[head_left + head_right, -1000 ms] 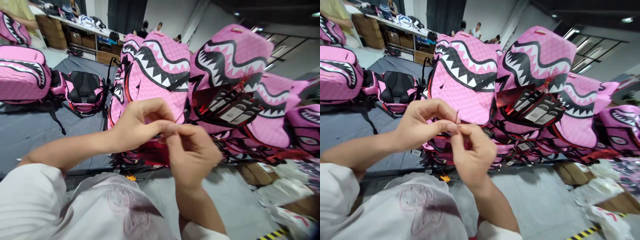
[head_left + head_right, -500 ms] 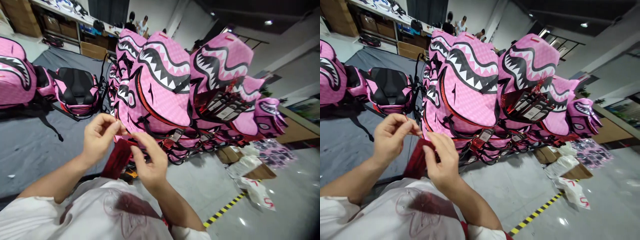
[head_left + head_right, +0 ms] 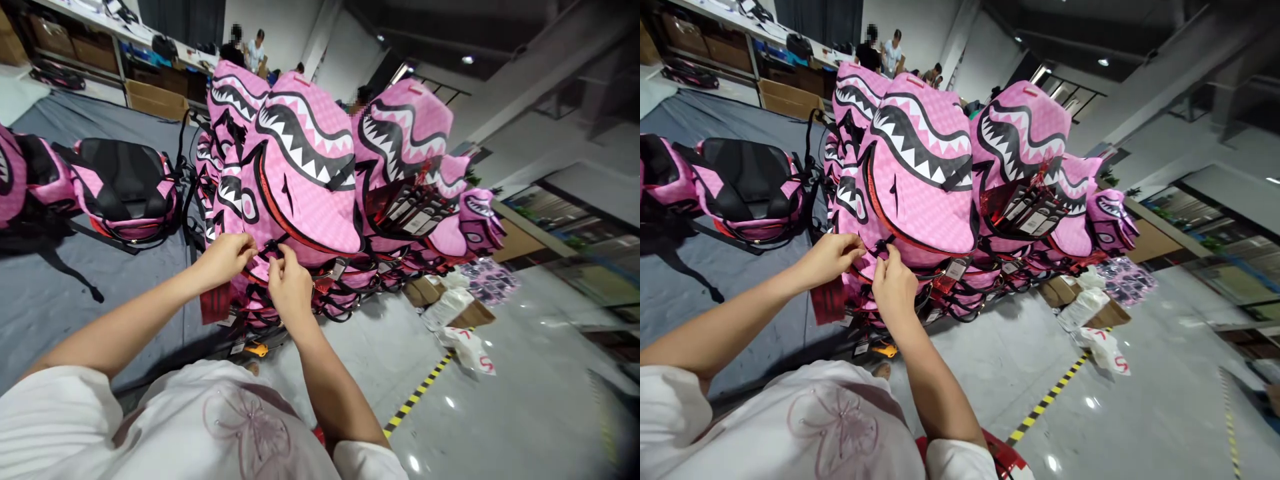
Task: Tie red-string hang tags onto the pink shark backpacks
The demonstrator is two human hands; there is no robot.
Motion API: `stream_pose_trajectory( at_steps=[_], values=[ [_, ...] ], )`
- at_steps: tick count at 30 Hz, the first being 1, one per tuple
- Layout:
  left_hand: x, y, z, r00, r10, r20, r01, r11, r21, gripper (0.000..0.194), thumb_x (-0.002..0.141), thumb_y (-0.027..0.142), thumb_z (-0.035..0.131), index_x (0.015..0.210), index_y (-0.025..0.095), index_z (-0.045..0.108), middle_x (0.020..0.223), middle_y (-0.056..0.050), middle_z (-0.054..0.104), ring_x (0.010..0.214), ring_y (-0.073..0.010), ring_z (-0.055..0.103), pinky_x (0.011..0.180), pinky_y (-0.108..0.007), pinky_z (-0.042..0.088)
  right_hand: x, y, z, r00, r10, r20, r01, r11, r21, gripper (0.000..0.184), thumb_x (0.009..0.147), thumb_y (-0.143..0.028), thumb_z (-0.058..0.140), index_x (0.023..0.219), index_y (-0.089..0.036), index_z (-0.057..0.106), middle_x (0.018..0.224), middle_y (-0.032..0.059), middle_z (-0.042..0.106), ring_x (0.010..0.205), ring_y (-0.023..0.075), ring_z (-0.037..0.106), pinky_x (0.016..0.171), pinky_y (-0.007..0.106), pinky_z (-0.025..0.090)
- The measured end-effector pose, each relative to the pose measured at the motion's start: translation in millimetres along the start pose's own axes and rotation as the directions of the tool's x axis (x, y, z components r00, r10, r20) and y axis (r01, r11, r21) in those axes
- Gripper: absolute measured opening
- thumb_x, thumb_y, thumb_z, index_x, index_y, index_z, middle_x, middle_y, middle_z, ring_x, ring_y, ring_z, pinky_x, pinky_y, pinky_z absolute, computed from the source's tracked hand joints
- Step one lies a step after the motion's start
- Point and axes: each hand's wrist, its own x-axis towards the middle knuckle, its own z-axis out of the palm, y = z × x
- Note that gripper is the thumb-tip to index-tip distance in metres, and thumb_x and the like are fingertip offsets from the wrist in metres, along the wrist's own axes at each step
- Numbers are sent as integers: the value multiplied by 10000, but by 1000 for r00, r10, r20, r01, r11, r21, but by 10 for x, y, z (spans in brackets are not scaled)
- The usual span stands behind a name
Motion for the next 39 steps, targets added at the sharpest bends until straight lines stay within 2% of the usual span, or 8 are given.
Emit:
stream_pose_trajectory(
  at_steps=[6,10,14,18,23,29,34,39],
  values=[
    [120,-53,50,999,-1,43,-6,987,160,227,879,271,471,921,190,679,777,-57,706,710,-189,633,610,-265,386,66,64,111,997,-13,71,5,993,114,291,932,-279,418,1149,-174,581,778,27,713,718,168,666,658,258,465],
    [216,-69,102,993,48,108,-51,998,28,218,878,276,476,883,191,677,747,-32,694,688,-168,619,616,-252,397,99,11,120,998,21,53,-16,997,-81,323,931,-255,443,1221,-163,552,790,56,720,718,189,666,626,261,417],
    [253,-25,32,991,76,109,-75,997,-9,220,876,283,493,889,191,692,789,-31,708,716,-165,624,659,-262,433,120,-89,3,997,13,78,14,941,-338,232,942,-319,479,1021,-188,652,724,67,699,638,185,630,561,255,300],
    [101,-84,-172,992,117,-43,-117,993,3,256,894,273,472,1015,208,688,1043,-52,714,938,-186,637,819,-296,465,63,-47,-187,1000,-21,-3,18,905,-426,252,956,-352,474,906,-214,679,649,32,665,561,143,559,538,254,212],
    [-312,-451,-80,953,-72,-295,69,997,-20,237,893,310,473,972,210,673,982,-47,706,878,-186,632,778,-292,479,-77,103,-265,999,-37,8,36,889,-456,231,947,-346,498,864,-233,682,636,16,658,540,133,529,541,265,184],
    [-510,-582,230,950,-68,-303,51,997,-63,296,912,347,489,1152,211,597,1056,-63,687,910,-187,632,810,-315,493,-120,115,-226,998,-60,-11,50,917,-397,258,965,-337,459,870,-214,665,757,36,695,645,145,597,559,258,249],
    [-421,-487,215,950,-40,-310,21,998,-65,211,915,351,493,972,224,652,960,-54,699,861,-181,630,798,-312,492,-107,115,-211,979,-151,-134,106,950,-294,244,964,-295,438,911,-199,656,879,66,704,772,175,642,635,268,397],
    [-378,-472,214,933,12,-359,-29,999,-42,199,921,340,499,908,224,660,901,-48,694,835,-166,631,784,-291,495,-16,149,-103,876,-348,-334,329,937,-114,180,946,-214,464,977,-189,639,950,87,717,902,177,678,822,291,512]
  ],
)
